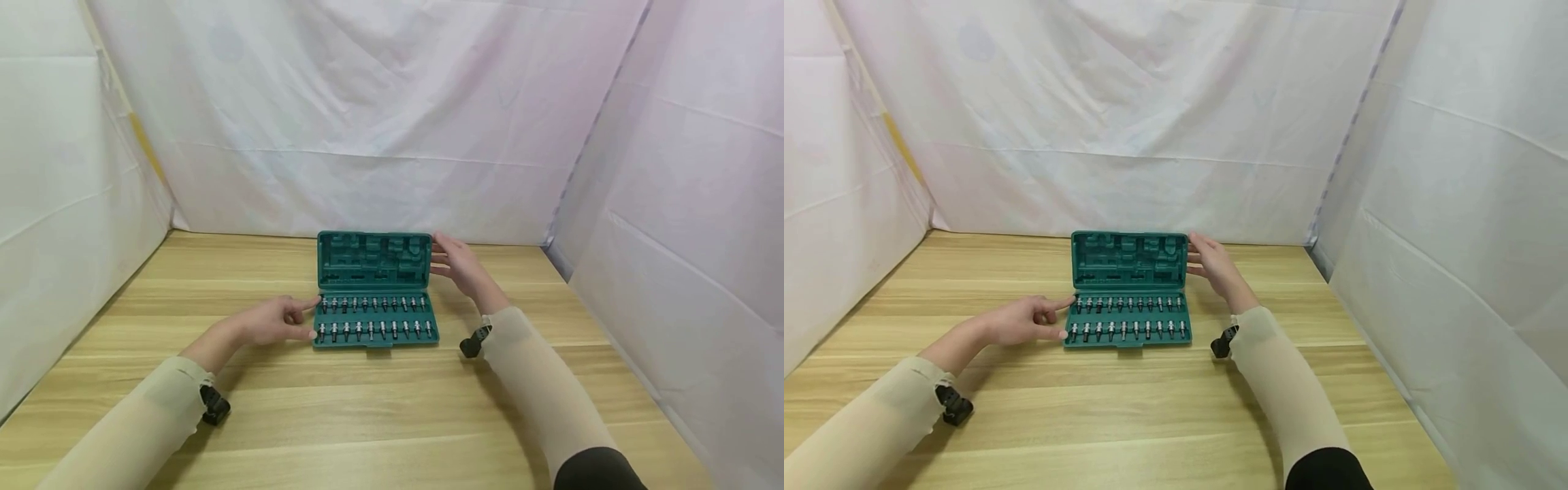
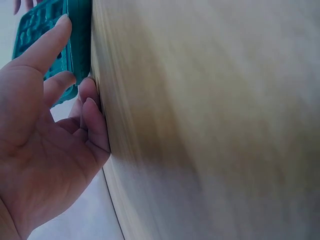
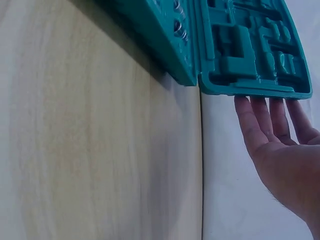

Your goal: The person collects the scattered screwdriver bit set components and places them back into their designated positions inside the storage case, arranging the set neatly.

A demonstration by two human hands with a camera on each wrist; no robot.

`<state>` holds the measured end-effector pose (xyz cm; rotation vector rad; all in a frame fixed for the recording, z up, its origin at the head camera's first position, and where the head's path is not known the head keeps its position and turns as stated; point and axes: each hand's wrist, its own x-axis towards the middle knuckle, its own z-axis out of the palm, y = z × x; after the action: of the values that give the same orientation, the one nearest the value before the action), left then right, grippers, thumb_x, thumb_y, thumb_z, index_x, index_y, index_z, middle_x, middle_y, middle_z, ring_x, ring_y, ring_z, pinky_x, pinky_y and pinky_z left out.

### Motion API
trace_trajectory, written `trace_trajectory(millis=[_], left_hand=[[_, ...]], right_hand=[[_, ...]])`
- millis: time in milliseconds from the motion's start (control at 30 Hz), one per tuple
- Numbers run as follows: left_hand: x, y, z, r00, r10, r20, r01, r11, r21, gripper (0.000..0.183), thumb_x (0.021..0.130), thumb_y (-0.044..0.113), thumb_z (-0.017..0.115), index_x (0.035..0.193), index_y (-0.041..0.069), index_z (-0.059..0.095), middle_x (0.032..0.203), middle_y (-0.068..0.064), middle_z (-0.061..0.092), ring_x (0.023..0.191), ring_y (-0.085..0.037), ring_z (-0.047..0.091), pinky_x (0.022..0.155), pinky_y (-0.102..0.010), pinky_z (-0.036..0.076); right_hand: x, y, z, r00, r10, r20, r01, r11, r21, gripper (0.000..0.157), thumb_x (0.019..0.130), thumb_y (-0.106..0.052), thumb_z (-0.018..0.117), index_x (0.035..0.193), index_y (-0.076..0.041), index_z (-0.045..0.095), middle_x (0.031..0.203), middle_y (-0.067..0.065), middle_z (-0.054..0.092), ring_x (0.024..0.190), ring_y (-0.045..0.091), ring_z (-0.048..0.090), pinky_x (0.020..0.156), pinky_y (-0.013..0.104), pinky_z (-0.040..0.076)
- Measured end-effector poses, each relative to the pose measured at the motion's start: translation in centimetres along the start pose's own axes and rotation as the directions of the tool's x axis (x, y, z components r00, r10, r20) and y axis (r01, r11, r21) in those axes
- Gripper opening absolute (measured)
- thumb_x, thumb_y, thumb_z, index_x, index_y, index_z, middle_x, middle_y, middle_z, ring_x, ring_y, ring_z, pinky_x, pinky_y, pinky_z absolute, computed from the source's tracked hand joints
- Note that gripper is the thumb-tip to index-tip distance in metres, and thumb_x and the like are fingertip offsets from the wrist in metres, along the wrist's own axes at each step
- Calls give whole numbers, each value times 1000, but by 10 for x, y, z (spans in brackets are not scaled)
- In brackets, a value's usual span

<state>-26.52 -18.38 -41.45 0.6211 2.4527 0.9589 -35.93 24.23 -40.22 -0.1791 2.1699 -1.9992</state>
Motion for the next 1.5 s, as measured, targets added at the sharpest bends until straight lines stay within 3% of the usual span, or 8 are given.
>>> trace_trajectory(millis=[233,367,600,800,900,1167,1300,1500], left_hand=[[1,-1,1,1000,-17,-15,17,1000,26,89,101,40,81,172,18,34,107,-10,54,91,-23,46,74,-33,44],[2,-1,2,999,-29,-13,29,999,32,89,101,41,81,173,20,33,114,-13,56,95,-24,48,76,-34,45],[2,0,2,999,-22,-26,22,999,32,89,101,39,81,172,20,33,166,-24,50,94,-24,48,75,-34,44],[-1,-1,0,999,3,-35,-1,999,49,89,102,40,80,173,15,34,128,-17,63,105,-24,57,83,-37,51],[-4,-3,-1,997,13,-73,-11,999,30,93,104,44,77,175,9,27,127,-15,62,114,-25,62,92,-42,55],[-7,8,-13,948,118,-297,-119,993,13,75,116,49,51,177,14,22,162,-24,48,146,-44,53,116,-68,47],[-6,20,-14,936,184,-301,-185,982,25,63,119,47,42,176,24,28,173,-20,38,158,-46,38,122,-76,36],[-2,29,-11,930,244,-277,-238,970,55,54,120,43,41,172,27,38,172,-17,43,158,-44,40,121,-74,38]], right_hand=[[-10,-6,3,1000,13,-19,-13,1000,-21,79,114,-58,51,173,-10,31,168,21,45,156,41,47,127,58,41],[-18,-8,5,1000,5,-23,-6,998,-62,81,111,-63,54,170,-10,38,168,19,46,153,40,49,128,57,42],[-33,-9,5,998,-63,-7,62,993,-96,56,113,-49,59,144,-3,59,150,15,53,139,36,55,124,57,47],[-46,-8,4,992,-111,61,120,976,-179,45,115,-40,58,140,-3,63,138,12,63,138,32,61,123,56,48],[-52,-7,3,988,-128,86,146,959,-244,45,115,-41,58,142,-5,63,139,13,64,139,32,62,122,54,49],[-64,-9,1,974,-175,146,215,914,-343,40,117,-38,55,146,-13,67,147,12,66,140,33,62,123,55,48],[-69,-9,2,966,-181,184,239,897,-373,39,116,-39,57,148,-22,69,158,5,62,149,30,56,125,59,45],[-74,-7,1,949,-192,250,280,877,-389,39,115,-36,61,151,-24,68,161,3,61,150,30,56,123,61,45]])
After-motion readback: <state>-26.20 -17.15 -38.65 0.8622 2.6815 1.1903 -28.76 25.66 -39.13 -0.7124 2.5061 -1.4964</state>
